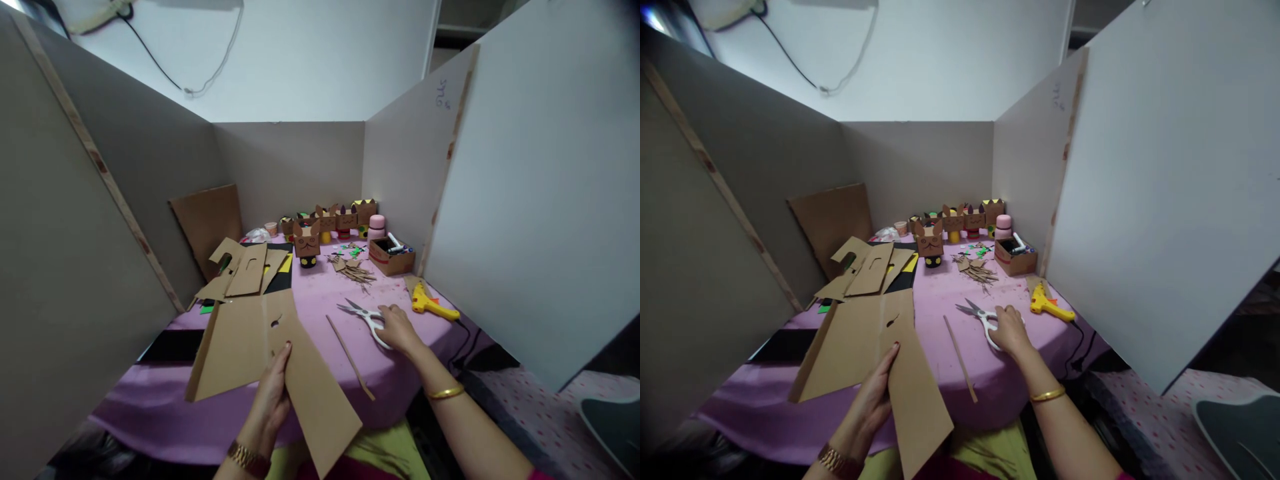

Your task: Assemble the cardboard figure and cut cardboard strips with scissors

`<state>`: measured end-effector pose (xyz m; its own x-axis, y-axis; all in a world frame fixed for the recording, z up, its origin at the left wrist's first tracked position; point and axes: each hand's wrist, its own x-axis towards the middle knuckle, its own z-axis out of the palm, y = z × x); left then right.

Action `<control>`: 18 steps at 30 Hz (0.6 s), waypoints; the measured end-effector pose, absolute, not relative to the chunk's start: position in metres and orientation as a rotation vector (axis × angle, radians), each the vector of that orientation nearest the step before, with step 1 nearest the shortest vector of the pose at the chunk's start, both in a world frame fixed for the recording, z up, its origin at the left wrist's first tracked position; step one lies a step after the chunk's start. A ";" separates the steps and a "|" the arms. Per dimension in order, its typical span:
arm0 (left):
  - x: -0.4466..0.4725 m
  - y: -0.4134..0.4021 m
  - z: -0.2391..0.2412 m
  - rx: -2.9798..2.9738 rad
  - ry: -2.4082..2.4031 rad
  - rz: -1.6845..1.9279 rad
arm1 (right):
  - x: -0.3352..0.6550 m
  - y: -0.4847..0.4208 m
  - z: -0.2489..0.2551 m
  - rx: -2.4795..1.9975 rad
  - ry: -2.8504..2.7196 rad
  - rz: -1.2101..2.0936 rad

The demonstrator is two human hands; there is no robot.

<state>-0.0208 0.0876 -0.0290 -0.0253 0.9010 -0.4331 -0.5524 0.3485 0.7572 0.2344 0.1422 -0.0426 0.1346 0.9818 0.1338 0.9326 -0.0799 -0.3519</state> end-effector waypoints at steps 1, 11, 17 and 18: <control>-0.021 0.087 -0.029 0.417 1.059 1.218 | 0.234 0.140 -0.042 -2.065 -1.882 0.160; -0.019 0.086 -0.024 0.408 1.067 1.243 | 0.199 0.111 -0.018 -1.898 -2.240 0.220; -0.022 0.085 -0.023 0.440 1.088 1.285 | 0.165 0.105 -0.023 -1.908 -2.217 0.358; -0.024 0.086 -0.024 0.450 1.095 1.292 | 0.169 0.112 -0.018 -1.910 -2.164 0.358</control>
<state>-0.0236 0.0860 -0.0241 -0.1026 0.9147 -0.3909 -0.5356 0.2804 0.7965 0.1690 0.1121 -0.0180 -0.1220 0.9925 0.0125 0.9354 0.1192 -0.3329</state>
